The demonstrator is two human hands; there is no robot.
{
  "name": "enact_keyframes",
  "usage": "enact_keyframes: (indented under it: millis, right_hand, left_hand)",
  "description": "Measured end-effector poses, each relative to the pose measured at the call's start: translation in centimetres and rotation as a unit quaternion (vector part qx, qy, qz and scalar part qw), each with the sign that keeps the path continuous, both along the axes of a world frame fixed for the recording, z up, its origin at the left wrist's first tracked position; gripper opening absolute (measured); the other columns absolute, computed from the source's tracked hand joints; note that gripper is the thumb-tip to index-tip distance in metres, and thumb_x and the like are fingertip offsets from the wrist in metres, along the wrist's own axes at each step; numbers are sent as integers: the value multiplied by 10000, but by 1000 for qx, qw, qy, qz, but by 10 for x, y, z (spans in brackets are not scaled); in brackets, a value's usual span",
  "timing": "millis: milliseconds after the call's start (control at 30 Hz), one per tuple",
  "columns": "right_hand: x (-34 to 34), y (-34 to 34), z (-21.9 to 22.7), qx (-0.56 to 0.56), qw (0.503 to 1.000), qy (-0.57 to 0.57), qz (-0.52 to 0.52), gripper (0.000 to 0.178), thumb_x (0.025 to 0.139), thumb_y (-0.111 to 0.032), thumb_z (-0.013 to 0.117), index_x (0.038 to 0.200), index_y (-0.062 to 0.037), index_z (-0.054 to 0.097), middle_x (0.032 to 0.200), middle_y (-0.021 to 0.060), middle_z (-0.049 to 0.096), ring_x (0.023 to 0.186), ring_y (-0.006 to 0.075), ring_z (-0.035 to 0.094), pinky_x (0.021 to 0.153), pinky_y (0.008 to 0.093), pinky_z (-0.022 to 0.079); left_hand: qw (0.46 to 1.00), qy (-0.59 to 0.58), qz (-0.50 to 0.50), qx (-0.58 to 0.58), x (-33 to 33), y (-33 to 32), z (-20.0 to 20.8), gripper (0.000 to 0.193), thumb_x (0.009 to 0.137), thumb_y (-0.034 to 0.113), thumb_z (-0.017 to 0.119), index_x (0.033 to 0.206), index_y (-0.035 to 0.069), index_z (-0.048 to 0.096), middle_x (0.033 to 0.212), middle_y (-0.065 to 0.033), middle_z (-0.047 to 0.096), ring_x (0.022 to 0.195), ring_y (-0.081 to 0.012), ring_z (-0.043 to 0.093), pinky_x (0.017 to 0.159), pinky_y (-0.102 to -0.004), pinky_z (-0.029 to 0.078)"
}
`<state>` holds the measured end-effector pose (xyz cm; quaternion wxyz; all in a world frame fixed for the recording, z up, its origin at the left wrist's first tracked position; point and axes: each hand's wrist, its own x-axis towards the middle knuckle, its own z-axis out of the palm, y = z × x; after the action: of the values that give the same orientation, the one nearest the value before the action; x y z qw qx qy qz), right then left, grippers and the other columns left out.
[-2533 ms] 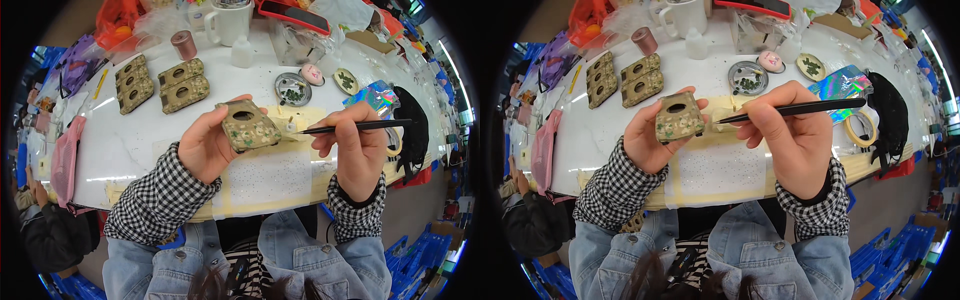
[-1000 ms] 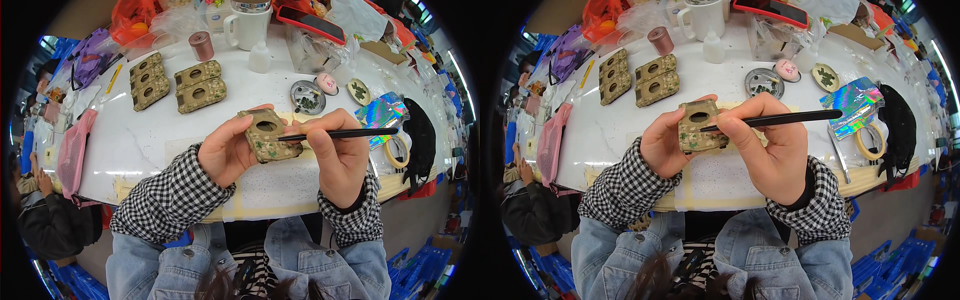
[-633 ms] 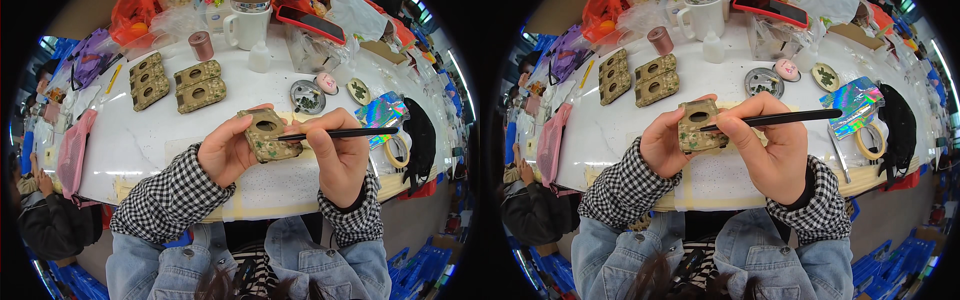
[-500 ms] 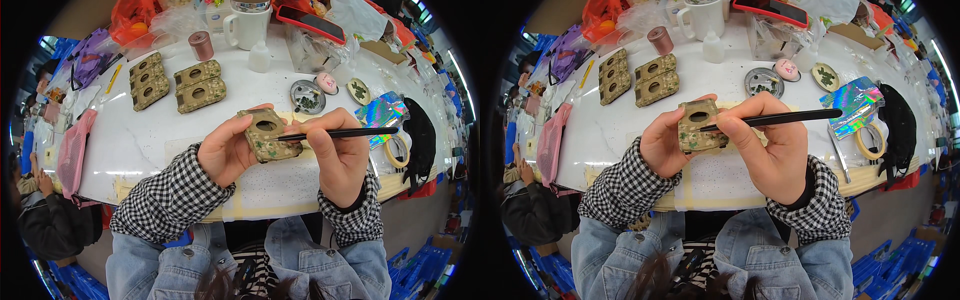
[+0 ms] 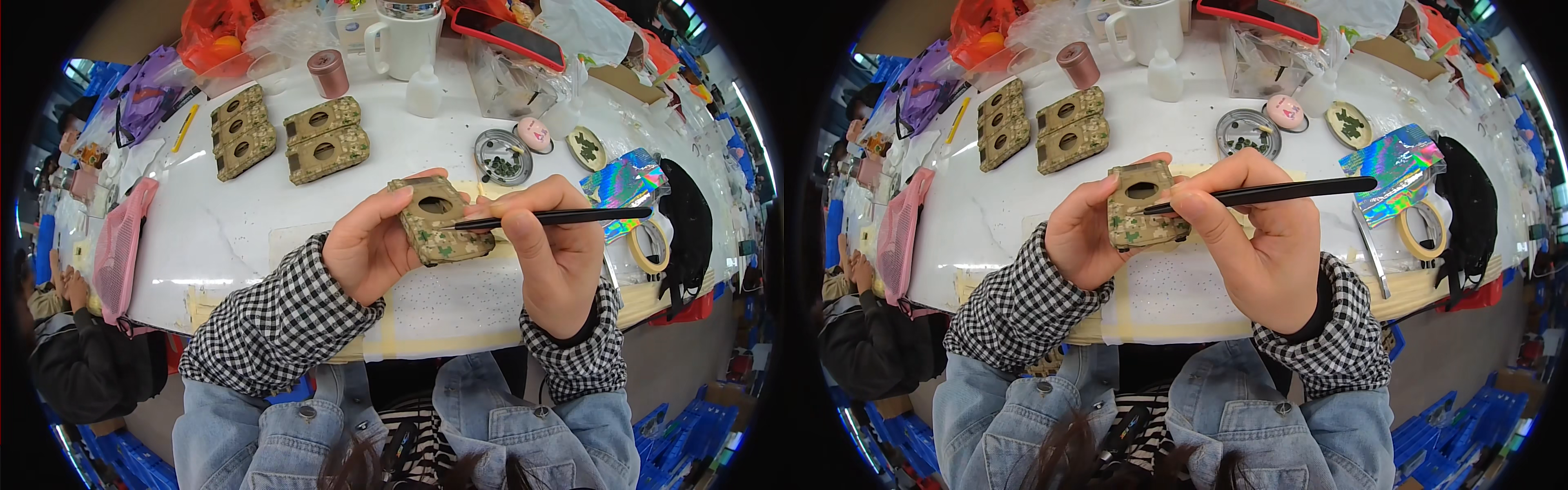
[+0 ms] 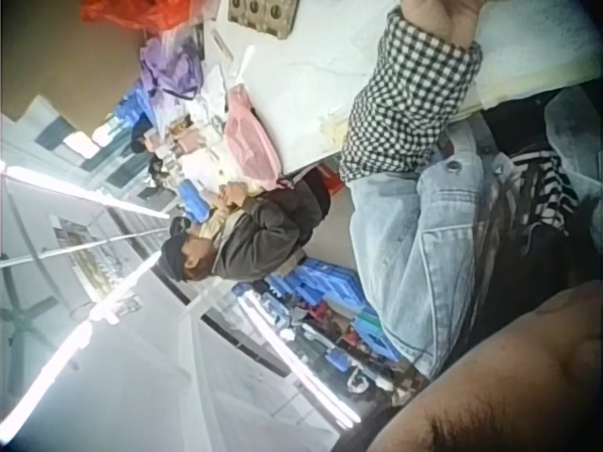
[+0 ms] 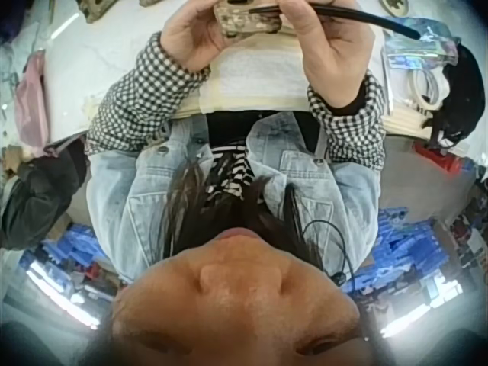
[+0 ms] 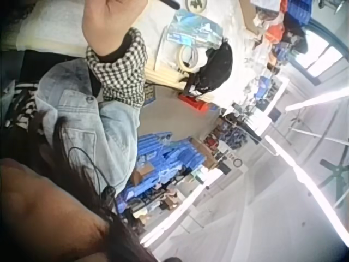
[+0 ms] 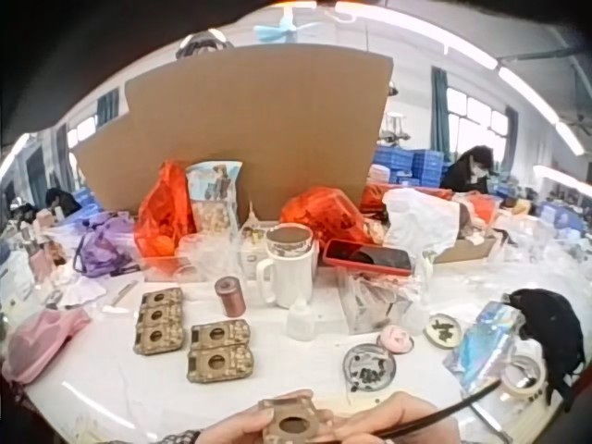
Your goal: Painting camouflage patterns and detailing miniature toy tank models.
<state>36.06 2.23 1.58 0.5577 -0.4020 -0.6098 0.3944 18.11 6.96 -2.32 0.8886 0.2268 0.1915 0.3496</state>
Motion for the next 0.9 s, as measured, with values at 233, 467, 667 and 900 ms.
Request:
enact_keyframes:
  millis: [233, 467, 667, 900]
  right_hand:
    - [1, 0, -1, -3, 1000, 7, 1, 139, 886, -113, 593, 889, 24, 568, 812, 52, 617, 758, 76, 557, 698, 216, 438]
    - [1, -1, -1, -5, 1000, 11, -2, 140, 891, -114, 586, 892, 25, 569, 815, 54, 620, 763, 77, 560, 703, 216, 439]
    - [1, 0, -1, -4, 1000, 6, 3, 134, 890, -108, 583, 897, 26, 570, 822, 65, 630, 774, 86, 574, 711, 217, 443]
    - [0, 0, -1, -1, 1000, 7, 5, 129, 888, -104, 584, 896, 25, 571, 828, 68, 634, 778, 87, 577, 712, 216, 443]
  left_hand:
    - [1000, 0, 0, 0, 0, 0, 0, 512, 917, 275, 386, 1342, -2, 321, 1278, -182, 473, 1164, -267, 489, 995, -401, 385]
    - [1000, -4, -2, -3, 0, 0, 0, 509, 917, 270, 388, 1340, -5, 317, 1275, -183, 472, 1161, -269, 492, 997, -401, 387]
    - [1000, -7, -3, 3, 0, 1, -2, 510, 916, 270, 390, 1342, -2, 317, 1273, -181, 473, 1156, -267, 494, 998, -405, 386]
    - [1000, -3, -5, 5, 0, 0, -2, 512, 916, 274, 388, 1344, 2, 317, 1283, -186, 464, 1162, -272, 488, 1003, -410, 378]
